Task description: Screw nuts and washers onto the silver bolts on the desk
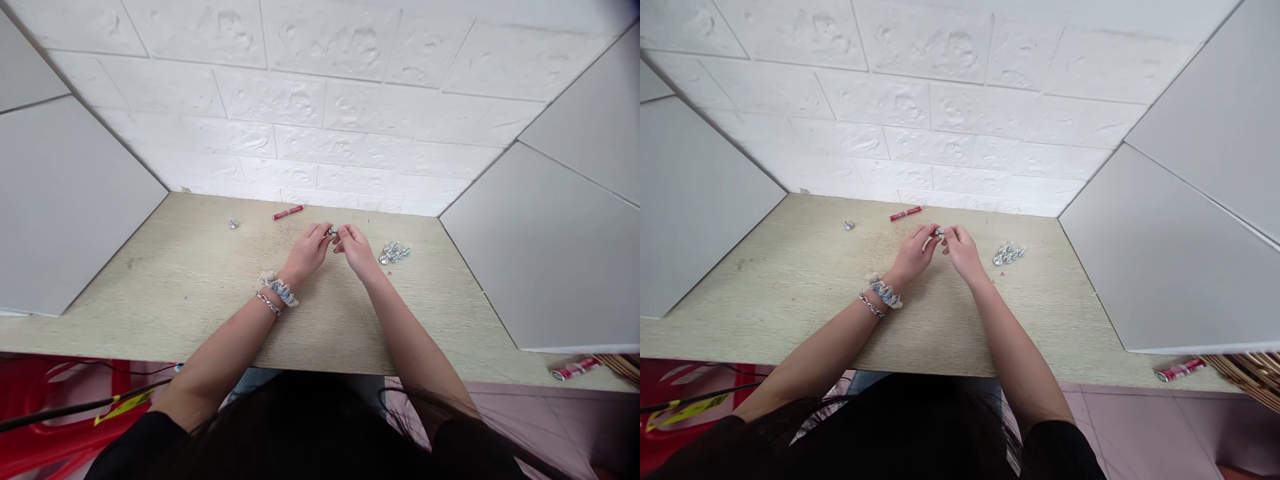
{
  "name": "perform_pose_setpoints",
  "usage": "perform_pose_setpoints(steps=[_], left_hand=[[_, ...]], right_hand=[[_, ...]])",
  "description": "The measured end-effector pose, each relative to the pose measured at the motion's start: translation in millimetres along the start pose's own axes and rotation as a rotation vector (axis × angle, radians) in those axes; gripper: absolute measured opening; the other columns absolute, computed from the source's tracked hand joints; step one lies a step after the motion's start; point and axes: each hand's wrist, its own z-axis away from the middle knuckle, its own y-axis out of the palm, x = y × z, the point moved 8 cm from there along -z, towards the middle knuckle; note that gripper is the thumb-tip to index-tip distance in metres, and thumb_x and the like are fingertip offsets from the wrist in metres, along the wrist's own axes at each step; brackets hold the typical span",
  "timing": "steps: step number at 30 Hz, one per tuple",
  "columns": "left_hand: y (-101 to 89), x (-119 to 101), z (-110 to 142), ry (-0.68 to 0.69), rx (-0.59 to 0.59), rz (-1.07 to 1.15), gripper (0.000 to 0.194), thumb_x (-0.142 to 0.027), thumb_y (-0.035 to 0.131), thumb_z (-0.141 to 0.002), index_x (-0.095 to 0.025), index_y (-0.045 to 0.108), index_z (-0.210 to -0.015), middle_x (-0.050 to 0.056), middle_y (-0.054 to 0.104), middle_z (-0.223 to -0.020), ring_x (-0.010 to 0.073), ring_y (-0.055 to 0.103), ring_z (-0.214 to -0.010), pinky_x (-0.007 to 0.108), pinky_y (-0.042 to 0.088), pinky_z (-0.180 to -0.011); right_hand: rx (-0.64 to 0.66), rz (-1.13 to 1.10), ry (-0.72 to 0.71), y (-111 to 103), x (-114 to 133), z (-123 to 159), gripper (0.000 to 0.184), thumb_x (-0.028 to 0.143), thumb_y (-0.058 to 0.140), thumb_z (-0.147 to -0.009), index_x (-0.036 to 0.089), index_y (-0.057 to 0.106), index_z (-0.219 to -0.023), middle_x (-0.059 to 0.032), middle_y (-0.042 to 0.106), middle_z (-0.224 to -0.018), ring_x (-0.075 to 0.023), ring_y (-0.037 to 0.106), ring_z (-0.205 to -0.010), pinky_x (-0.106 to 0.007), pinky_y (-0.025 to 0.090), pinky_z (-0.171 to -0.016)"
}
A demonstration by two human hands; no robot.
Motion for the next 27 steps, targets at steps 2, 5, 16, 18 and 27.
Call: perform_pose_setpoints(steps=[2, 5, 16, 18, 27], left_hand=[[0.5, 2.1, -0.2, -0.011, -0.004, -0.005, 0.023, -0.022, 0.040, -0.088, -0.014, 0.049, -0.108, 0.009, 0.058, -0.098, 0.0149, 0.055, -0.091, 0.029, 0.046, -0.081], [1.6, 5.2, -0.3, -0.025, -0.007, -0.004, 0.023, -0.023, 0.041, -0.088, -0.014, 0.049, -0.107, 0.009, 0.058, -0.097, 0.0152, 0.055, -0.090, 0.029, 0.046, -0.080], [1.8, 2.5, 0.0, -0.010, -0.009, 0.029, 0.022, -0.022, 0.040, -0.088, -0.016, 0.050, -0.107, 0.008, 0.058, -0.097, 0.0150, 0.055, -0.091, 0.030, 0.046, -0.080], [1.6, -2.5, 0.3, 0.018, 0.000, 0.044, 0.022, -0.021, 0.039, -0.088, -0.015, 0.049, -0.107, 0.008, 0.058, -0.097, 0.0147, 0.055, -0.091, 0.029, 0.046, -0.080], [4.9, -17.1, 3.7, 0.114, 0.083, 0.026, 0.025, -0.023, 0.035, -0.089, -0.015, 0.047, -0.110, 0.009, 0.057, -0.097, 0.0157, 0.054, -0.090, 0.030, 0.046, -0.079]], right_hand=[[0.001, -0.014, -0.028, 1.4, 0.6, -0.5, 0.030, 0.049, 0.048, -0.076, 0.019, 0.045, -0.080, 0.0046, 0.052, -0.069, -0.0057, 0.049, -0.053, -0.024, 0.042, -0.060], [0.017, -0.067, -0.063, 3.6, 1.5, -1.8, 0.024, 0.041, 0.051, -0.074, 0.020, 0.044, -0.084, 0.0053, 0.051, -0.071, -0.0055, 0.048, -0.056, -0.023, 0.042, -0.062], [0.019, -0.201, 0.016, 2.8, 3.2, -0.5, 0.035, 0.048, 0.056, -0.069, 0.021, 0.044, -0.087, 0.0065, 0.053, -0.069, -0.0052, 0.052, -0.055, -0.023, 0.044, -0.063], [-0.012, -0.200, 0.052, 0.0, 0.1, -0.1, 0.041, 0.058, 0.050, -0.070, 0.022, 0.043, -0.089, 0.0061, 0.054, -0.067, -0.0058, 0.053, -0.052, -0.022, 0.043, -0.059], [0.041, 0.065, 0.131, -2.2, -13.5, -2.3, 0.062, 0.072, 0.023, -0.075, 0.018, 0.044, -0.051, -0.0012, 0.049, -0.044, -0.0110, 0.049, -0.045, -0.025, 0.041, -0.051]])
